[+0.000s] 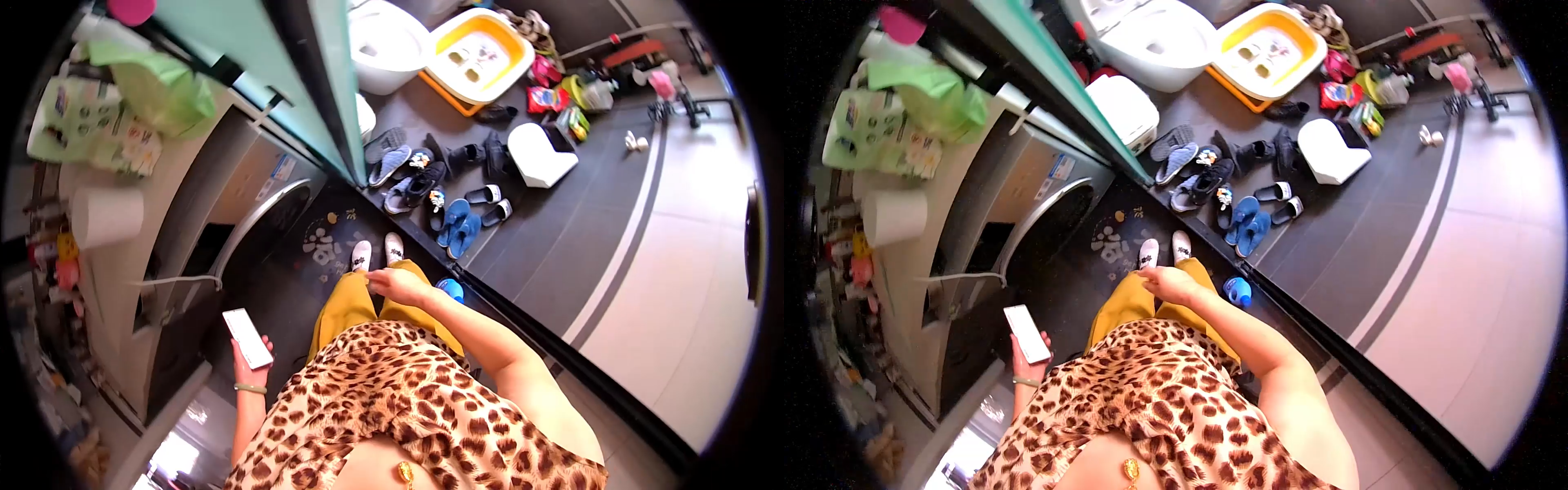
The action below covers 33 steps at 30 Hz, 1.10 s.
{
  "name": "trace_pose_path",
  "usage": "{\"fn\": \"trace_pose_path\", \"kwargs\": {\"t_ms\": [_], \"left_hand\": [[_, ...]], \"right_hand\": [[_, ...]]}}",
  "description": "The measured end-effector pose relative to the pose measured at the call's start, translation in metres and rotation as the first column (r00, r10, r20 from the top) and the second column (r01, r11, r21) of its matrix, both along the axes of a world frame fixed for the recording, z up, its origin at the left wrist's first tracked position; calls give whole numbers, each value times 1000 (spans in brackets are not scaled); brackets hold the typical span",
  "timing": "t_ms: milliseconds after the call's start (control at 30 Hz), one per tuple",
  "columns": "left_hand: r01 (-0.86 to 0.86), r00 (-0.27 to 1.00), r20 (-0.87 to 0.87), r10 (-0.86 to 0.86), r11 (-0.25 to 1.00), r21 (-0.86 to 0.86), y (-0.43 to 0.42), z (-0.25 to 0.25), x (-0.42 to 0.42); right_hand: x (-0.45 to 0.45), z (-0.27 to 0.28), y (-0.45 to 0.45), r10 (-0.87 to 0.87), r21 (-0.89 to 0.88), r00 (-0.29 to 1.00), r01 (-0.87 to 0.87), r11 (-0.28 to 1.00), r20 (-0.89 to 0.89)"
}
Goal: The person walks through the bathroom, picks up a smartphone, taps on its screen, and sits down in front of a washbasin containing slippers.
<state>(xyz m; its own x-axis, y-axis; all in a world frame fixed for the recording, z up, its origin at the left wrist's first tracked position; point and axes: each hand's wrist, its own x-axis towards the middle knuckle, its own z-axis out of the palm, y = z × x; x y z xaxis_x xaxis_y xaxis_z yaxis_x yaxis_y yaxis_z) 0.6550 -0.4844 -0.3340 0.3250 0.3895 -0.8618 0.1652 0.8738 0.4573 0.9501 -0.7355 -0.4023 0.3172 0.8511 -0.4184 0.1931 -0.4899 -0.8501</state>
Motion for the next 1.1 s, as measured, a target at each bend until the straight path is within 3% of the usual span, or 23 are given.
{"fn": "trace_pose_path", "kwargs": {"t_ms": [100, 167, 233, 300, 400, 533, 600, 733, 900, 967, 1000, 1033, 1100], "left_hand": [[287, 917, -317, -240, 951, 111, 11, -37, -39], [693, 644, -555, -527, 710, 129, 16, -51, -53], [864, 427, -659, -619, 495, 94, 13, -54, -59], [907, 343, -687, -641, 417, 64, 9, -55, -54], [935, 285, -675, -680, 352, 40, 6, -51, -32], [921, 314, -668, -674, 387, 42, -5, -33, 30], [944, 293, -678, -674, 315, 95, -21, -21, 62], [998, 58, -773, -632, 42, 40, -21, -30, 87], [997, 41, -752, -657, 78, -14, -26, -24, 109], [999, 43, -793, -607, 0, 54, -18, -37, 103], [996, 43, -805, -592, -38, 81, -13, -46, 101], [991, 43, -817, -576, -78, 107, -12, -51, 105], [993, 21, -789, -614, -80, 89, -7, -55, 118]], "right_hand": [[-4, -17, -53, 129, -333, 983, -81, 940, 127], [-16, -41, -95, 169, -452, 978, -96, 887, 124], [-24, -42, -123, 162, -483, 980, -88, 871, 113], [-33, -40, -140, 145, -556, 988, -154, 816, -61], [-43, -33, -154, 117, -570, 989, -150, 808, -95], [-57, -42, -162, 23, -595, 998, -52, 802, -57], [-51, -50, -172, 15, -598, 996, -67, 799, -91], [-39, -40, -180, -24, -616, 991, -65, 785, -135], [-31, -35, -197, -149, -641, 974, 6, 768, -170], [-26, -29, -213, -185, -511, 889, -63, 857, -420], [-21, -14, -221, -305, -419, 742, 35, 907, -597], [-21, -7, -230, -303, -324, 639, 87, 942, -708], [-23, 13, -241, -321, -327, 560, 93, 940, -764]]}}
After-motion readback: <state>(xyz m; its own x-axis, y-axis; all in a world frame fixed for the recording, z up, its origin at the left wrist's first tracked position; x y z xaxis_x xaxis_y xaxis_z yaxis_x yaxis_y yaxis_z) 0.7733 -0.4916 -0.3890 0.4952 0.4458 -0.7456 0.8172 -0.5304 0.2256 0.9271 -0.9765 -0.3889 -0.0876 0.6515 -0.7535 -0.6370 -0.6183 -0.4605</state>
